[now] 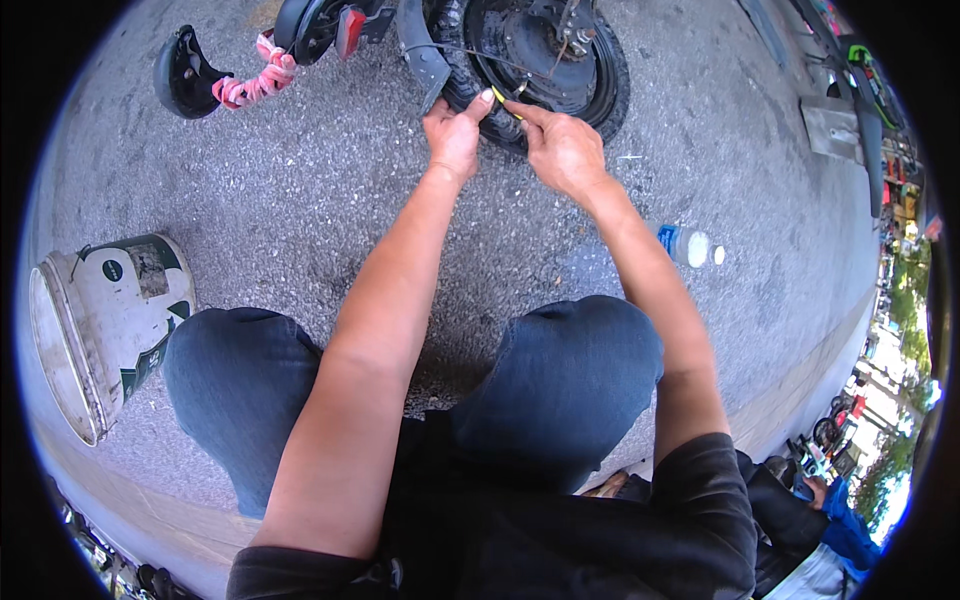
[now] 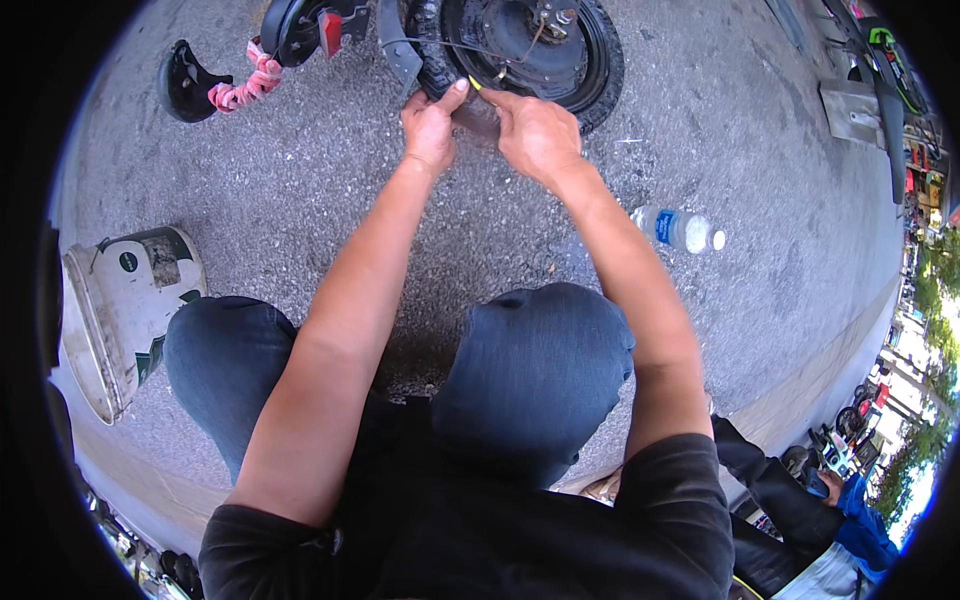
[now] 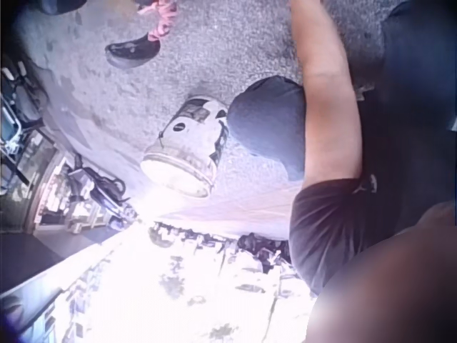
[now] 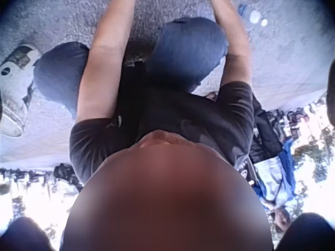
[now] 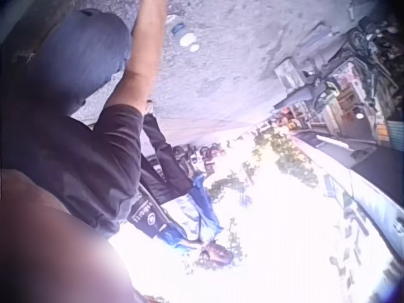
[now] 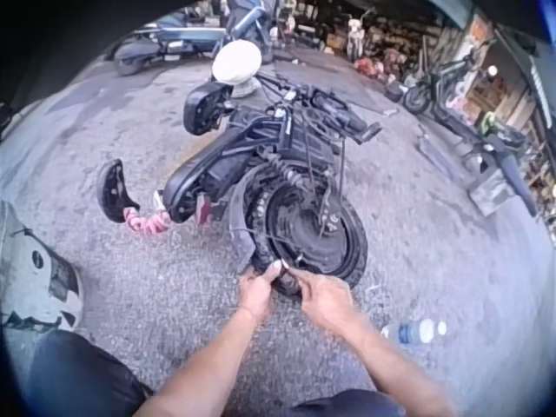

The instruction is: The person applies liquid from a bottle to a scooter tire, inserts a yellow tube into the tire, and uses an air compressor to inflate it. The person handles the tire, bottle, tube, and air hose while sitting on the ground.

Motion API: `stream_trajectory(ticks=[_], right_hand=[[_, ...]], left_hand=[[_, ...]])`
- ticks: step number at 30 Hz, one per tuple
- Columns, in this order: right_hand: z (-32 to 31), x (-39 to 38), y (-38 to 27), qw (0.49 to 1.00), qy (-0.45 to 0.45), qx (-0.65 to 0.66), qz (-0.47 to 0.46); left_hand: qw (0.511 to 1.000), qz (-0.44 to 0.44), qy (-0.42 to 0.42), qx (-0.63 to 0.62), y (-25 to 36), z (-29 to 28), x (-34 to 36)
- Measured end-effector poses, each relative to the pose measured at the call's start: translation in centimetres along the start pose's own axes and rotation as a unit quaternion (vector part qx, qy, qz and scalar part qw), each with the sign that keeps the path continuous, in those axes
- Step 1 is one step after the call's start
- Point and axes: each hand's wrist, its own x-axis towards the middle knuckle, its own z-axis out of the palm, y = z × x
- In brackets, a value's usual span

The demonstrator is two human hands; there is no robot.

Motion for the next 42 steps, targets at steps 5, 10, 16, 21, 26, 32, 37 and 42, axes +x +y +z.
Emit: stream_trajectory(ticks=[5, 10, 16, 21, 26, 32, 37, 42], right_hand=[[-0.7, -1.7, 2.1, 0.998, -0.038, -0.050, 0.005], [-0.2, 0.7, 0.4, 1.000, -0.007, 0.010, -0.022], [-1.3, 1.1, -1.9, 0.996, -0.062, -0.066, -0.003], [-1.7, 0.7, -2.6, 0.999, -0.021, -0.036, 0.009], [-2.3, 0.7, -2.8, 0.994, -0.069, -0.081, 0.016], [-1.6, 0.8, -1.9, 0.999, -0.023, -0.032, -0.031], [-0.4, -0.4, 0.5, 0.992, -0.060, -0.111, 0.014], [0.8, 0.6, 1.0, 0.999, -0.001, -0.024, -0.028]], left_hand=[[0.999, 0.008, -0.006, -0.034, 1.0, 0.4, 0.7], [0.993, 0.039, 0.043, -0.102, 1.0, 1.9, 0.0], [0.996, -0.025, 0.062, -0.061, -0.9, 1.6, -1.6], [0.996, -0.006, 0.057, -0.071, -1.2, 1.6, -1.0], [0.996, 0.005, 0.047, -0.070, -0.6, 1.2, -0.6], [0.996, -0.015, 0.052, -0.074, -1.5, 1.0, -0.7], [0.997, -0.030, 0.035, -0.063, -0.2, 0.9, -0.3], [0.993, 0.061, 0.053, -0.084, 1.0, 1.8, -0.3]])
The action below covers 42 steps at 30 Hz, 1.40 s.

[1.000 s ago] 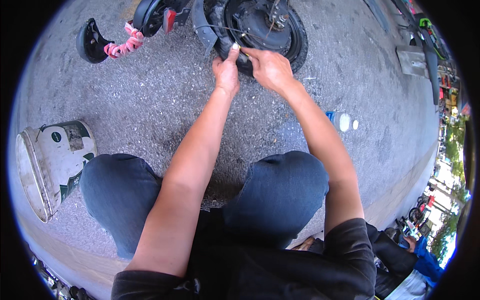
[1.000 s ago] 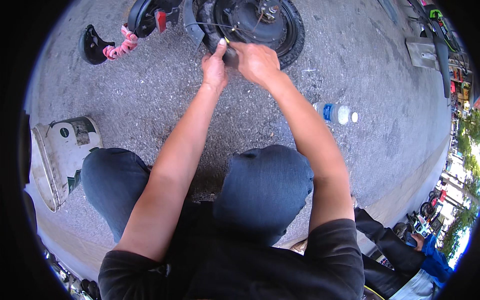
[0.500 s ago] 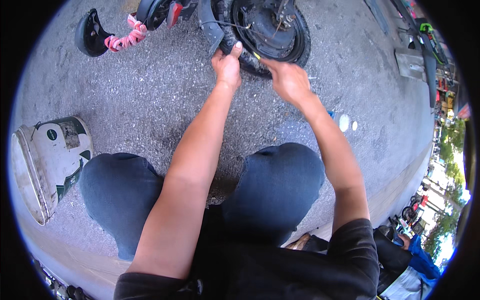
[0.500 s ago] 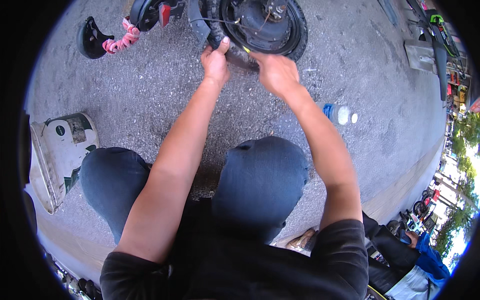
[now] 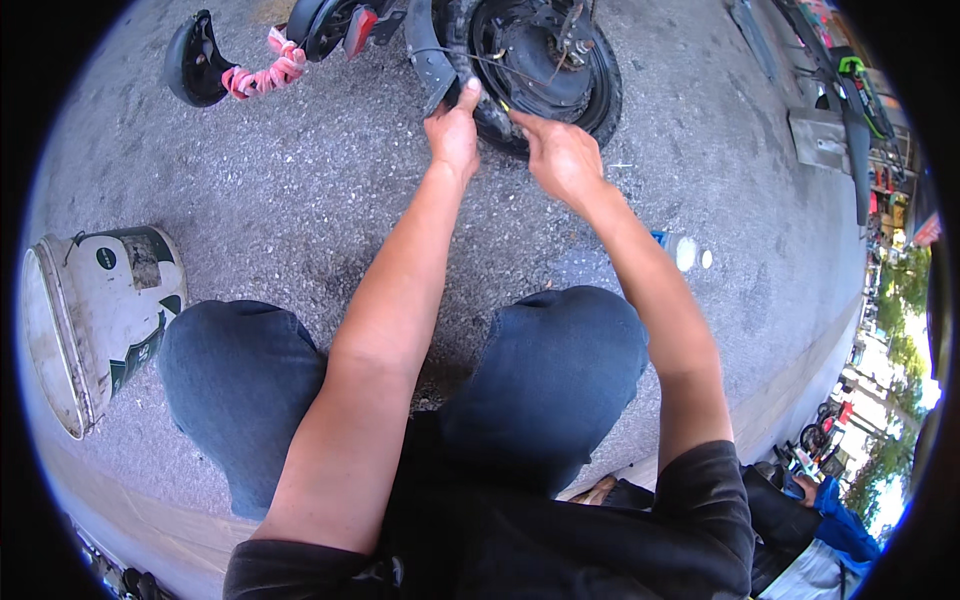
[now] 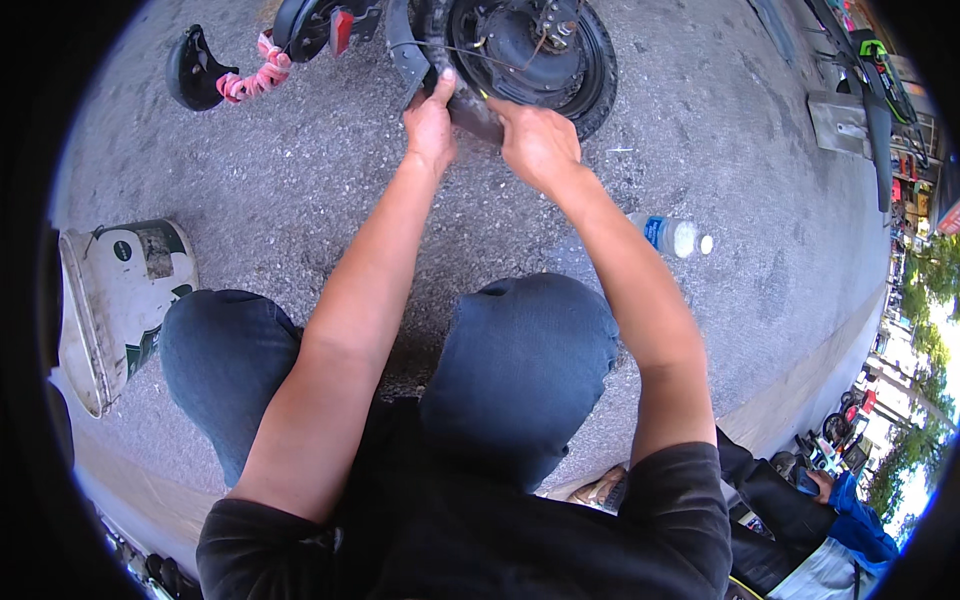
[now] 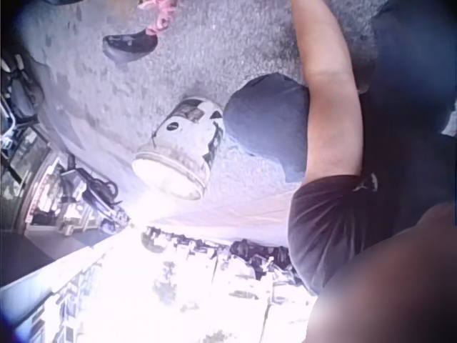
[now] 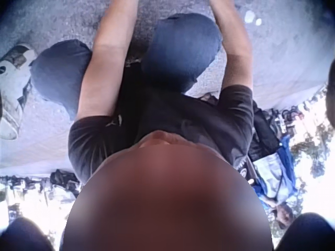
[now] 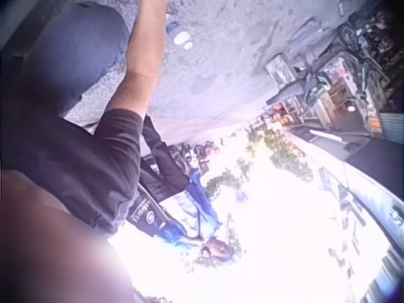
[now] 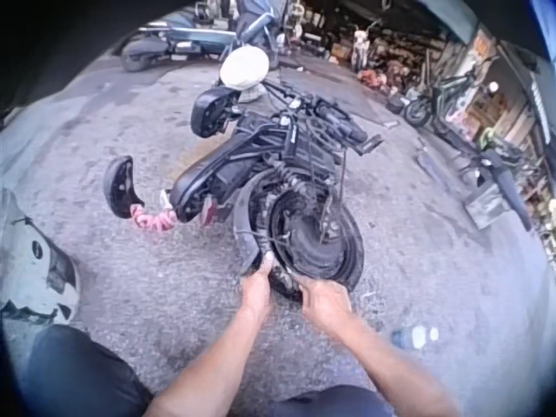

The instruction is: The person applies liquid from a bottle to a scooter tire, inserts a yellow tube into the tire, and uses an air compressor to inflate it. The person handles the tire, bottle, tube, and air hose while sitting on the ground.

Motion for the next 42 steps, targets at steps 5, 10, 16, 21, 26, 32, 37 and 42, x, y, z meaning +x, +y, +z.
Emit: stream_trajectory(ticks=[5, 10, 16, 21, 26, 32, 37, 42], right_hand=[[0.3, 3.5, -2.5, 1.000, 0.010, 0.004, 0.010], [-1.4, 1.3, -3.2, 0.996, -0.043, -0.064, 0.049], [-2.2, 1.8, -4.2, 1.000, 0.001, 0.007, 0.011], [-3.7, 0.6, -3.3, 0.997, -0.059, -0.051, 0.022], [-2.3, 2.4, -3.7, 0.998, 0.023, 0.029, -0.042], [-2.4, 1.2, -2.6, 0.999, -0.026, -0.026, 0.008], [-2.9, 3.4, -5.1, 0.999, 0.028, 0.001, -0.027], [-2.8, -0.2, -1.3, 0.996, -0.067, -0.044, 0.025]], left_hand=[[0.991, -0.134, 0.011, 0.012, -0.8, -0.3, -0.7], [0.997, -0.072, 0.030, 0.014, -1.7, -0.4, 0.0], [0.997, -0.077, 0.027, 0.003, -0.9, -0.3, 0.1], [0.999, -0.038, 0.029, 0.016, -1.2, -0.1, -0.7], [0.998, -0.068, -0.008, -0.014, -1.8, -0.9, -0.6], [0.995, -0.099, 0.017, 0.021, -2.2, -1.2, -0.9], [0.998, -0.061, 0.004, 0.012, -1.8, -1.1, -0.3], [0.997, -0.076, 0.017, 0.027, -1.0, -0.8, 0.2]])
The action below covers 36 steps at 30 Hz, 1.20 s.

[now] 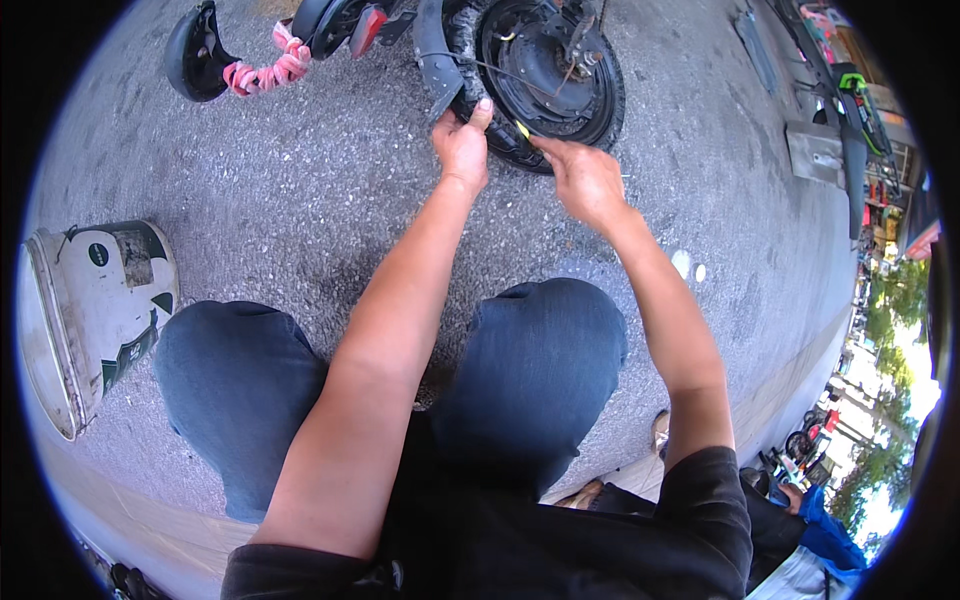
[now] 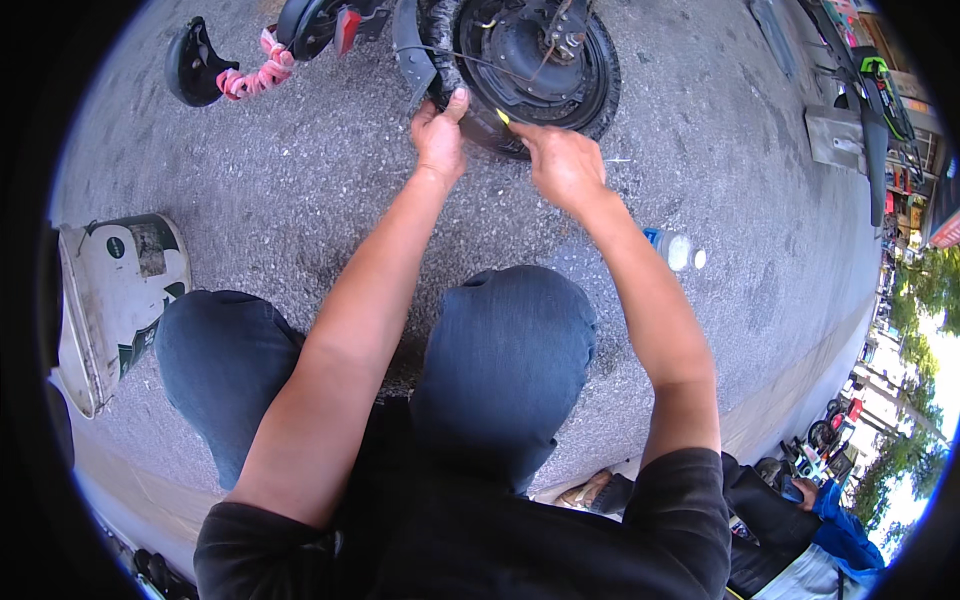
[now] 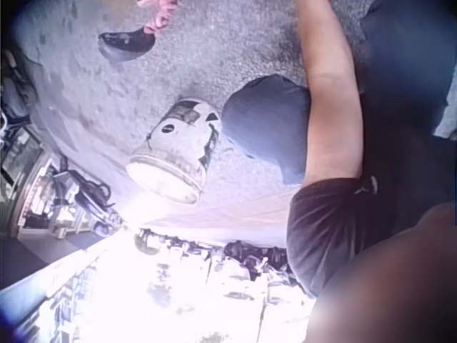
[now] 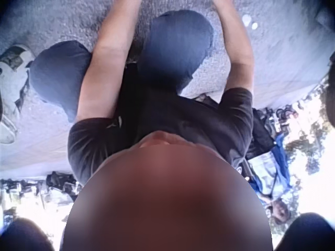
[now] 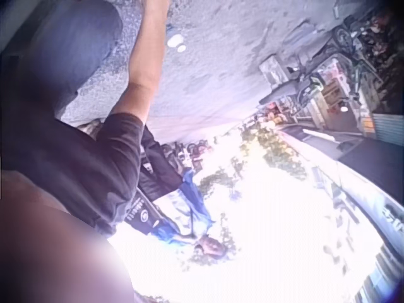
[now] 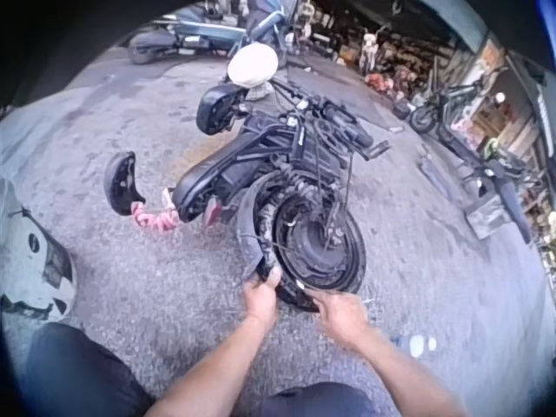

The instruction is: The person applies liquid from a bottle to a scooter tire, inserts a yellow tube into the tire, and uses an air compressor to inflate it. The person handles the tire, bottle, tube, and air hose while sitting on the ground.

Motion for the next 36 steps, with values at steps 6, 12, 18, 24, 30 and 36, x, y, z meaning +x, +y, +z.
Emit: stream_trajectory(ticks=[6, 12, 18, 24, 30, 36], right_hand=[[5.4, 5.6, 0.9, 0.985, 0.143, 0.072, -0.068], [2.0, 3.0, -0.5, 0.991, 0.096, 0.066, -0.068], [0.4, 1.3, -1.7, 0.997, 0.048, 0.065, 0.000], [-1.2, 1.2, -2.6, 0.999, -0.015, -0.006, 0.045], [0.1, 1.2, -1.2, 0.999, 0.015, -0.012, -0.029], [1.6, 0.0, 1.2, 1.000, 0.001, 0.016, 0.010]], left_hand=[[0.999, 0.017, 0.007, -0.031, 0.5, 0.8, -0.5], [0.999, -0.024, 0.014, -0.031, -2.2, 0.4, -2.2], [0.999, -0.010, 0.014, -0.047, -1.9, 0.6, -1.7], [1.000, -0.013, -0.005, -0.012, -0.8, 0.0, -0.3], [0.998, -0.037, 0.021, -0.037, -0.8, 0.4, -0.6], [0.999, -0.015, 0.005, -0.029, 0.5, 0.4, 1.0]])
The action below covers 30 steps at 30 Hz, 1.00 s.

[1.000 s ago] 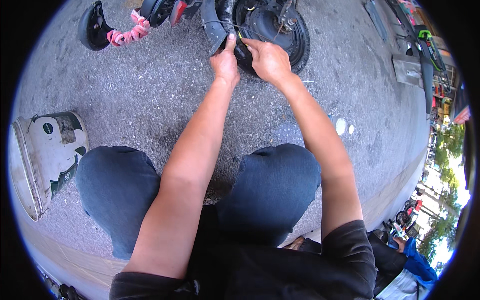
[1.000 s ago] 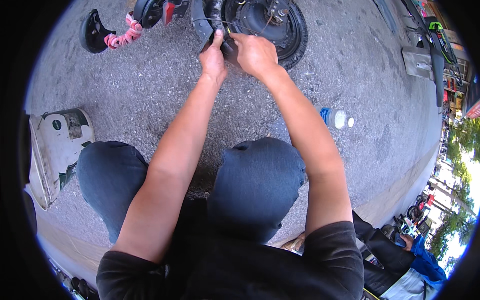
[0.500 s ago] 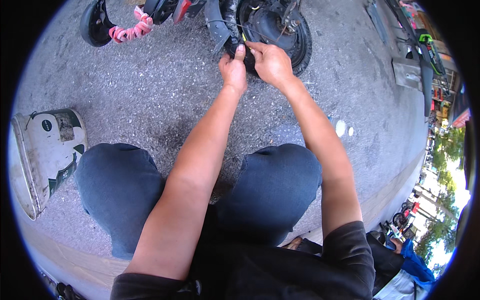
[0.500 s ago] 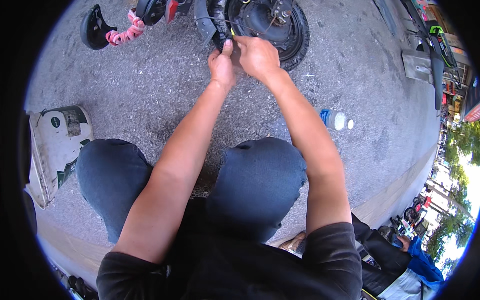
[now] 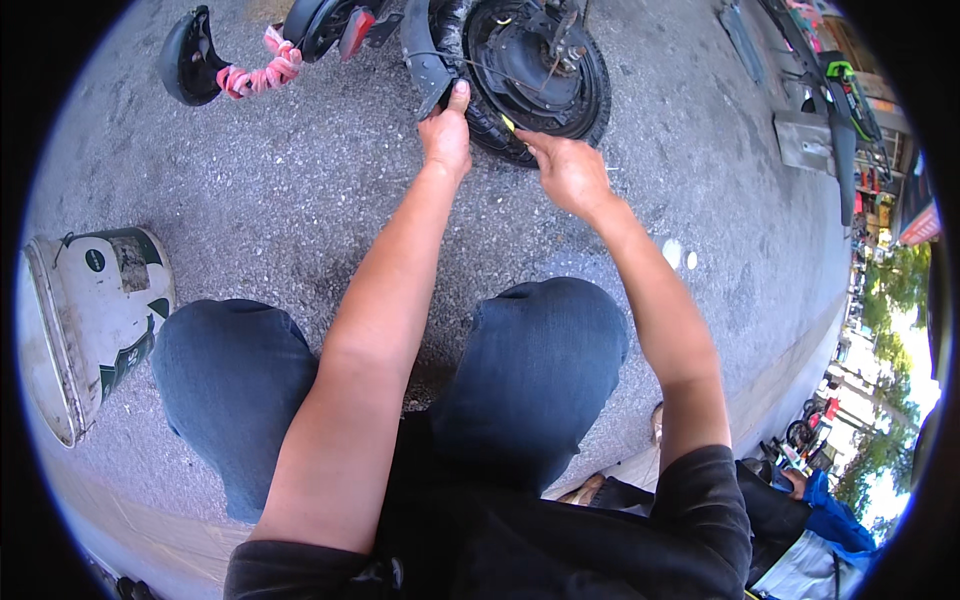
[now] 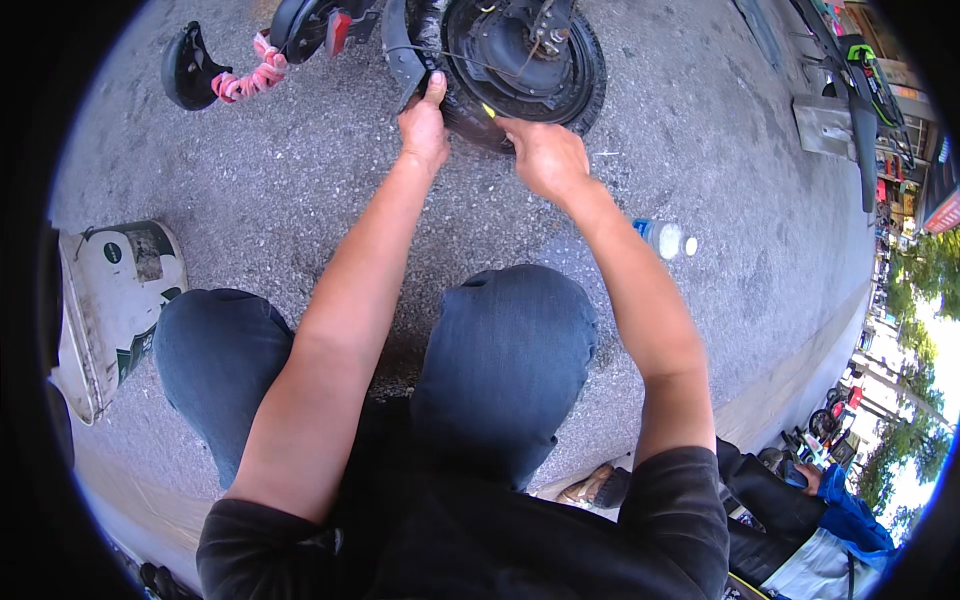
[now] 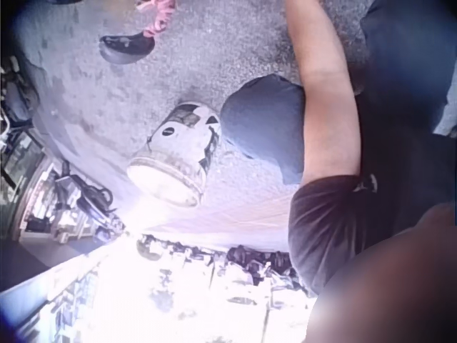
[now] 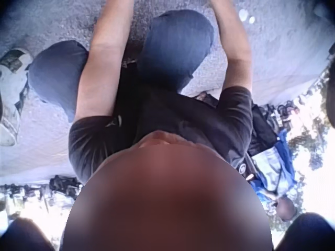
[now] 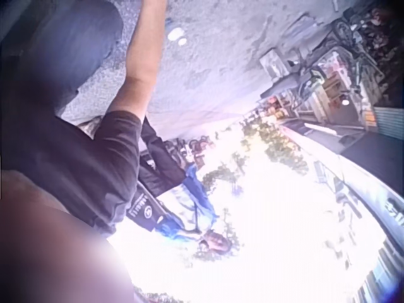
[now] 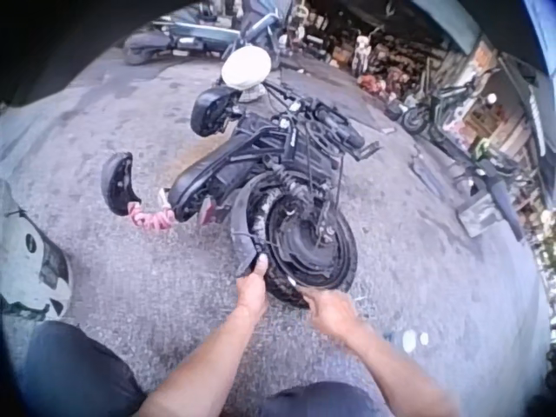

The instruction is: The person applies liquid from a bottle to a scooter tire, inserts a yellow tube into the tire, and uses an air compressor to inflate it. The person handles the tire, bottle, tube, and air hose while sitting on the ground.

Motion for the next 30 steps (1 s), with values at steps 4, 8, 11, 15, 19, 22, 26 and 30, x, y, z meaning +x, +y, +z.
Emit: stream_trajectory(ticks=[4, 8, 11, 15, 19, 22, 26, 30], right_hand=[[1.2, 0.2, 0.4, 0.997, 0.056, 0.041, -0.033], [1.5, 0.6, 0.1, 0.997, 0.056, 0.032, -0.040], [0.4, 0.8, -1.4, 0.998, 0.059, 0.008, -0.015], [-1.5, 2.5, -4.7, 0.992, 0.092, 0.054, -0.061], [-2.8, 1.2, -3.7, 0.999, -0.027, -0.044, 0.000], [-2.3, 0.6, -2.0, 0.999, -0.023, -0.022, 0.006], [-1.2, 2.3, -2.2, 0.989, 0.079, 0.072, -0.100], [-3.0, 0.8, -2.3, 0.999, -0.050, 0.011, 0.008]], left_hand=[[0.996, -0.001, 0.000, 0.087, -0.9, -0.4, -1.1], [0.998, 0.025, -0.038, 0.044, -0.8, -0.5, -1.6], [0.998, 0.035, -0.027, 0.049, -0.9, 0.0, -2.3], [0.998, -0.052, -0.013, 0.018, -1.0, -0.3, -2.6], [0.999, 0.027, -0.043, 0.008, -1.1, -0.8, -2.2], [0.999, -0.004, -0.047, -0.001, -1.6, -1.0, -2.5], [0.998, -0.020, -0.063, 0.003, -1.2, -1.1, -2.0], [0.998, -0.019, -0.062, 0.000, -0.9, -1.4, -1.9]])
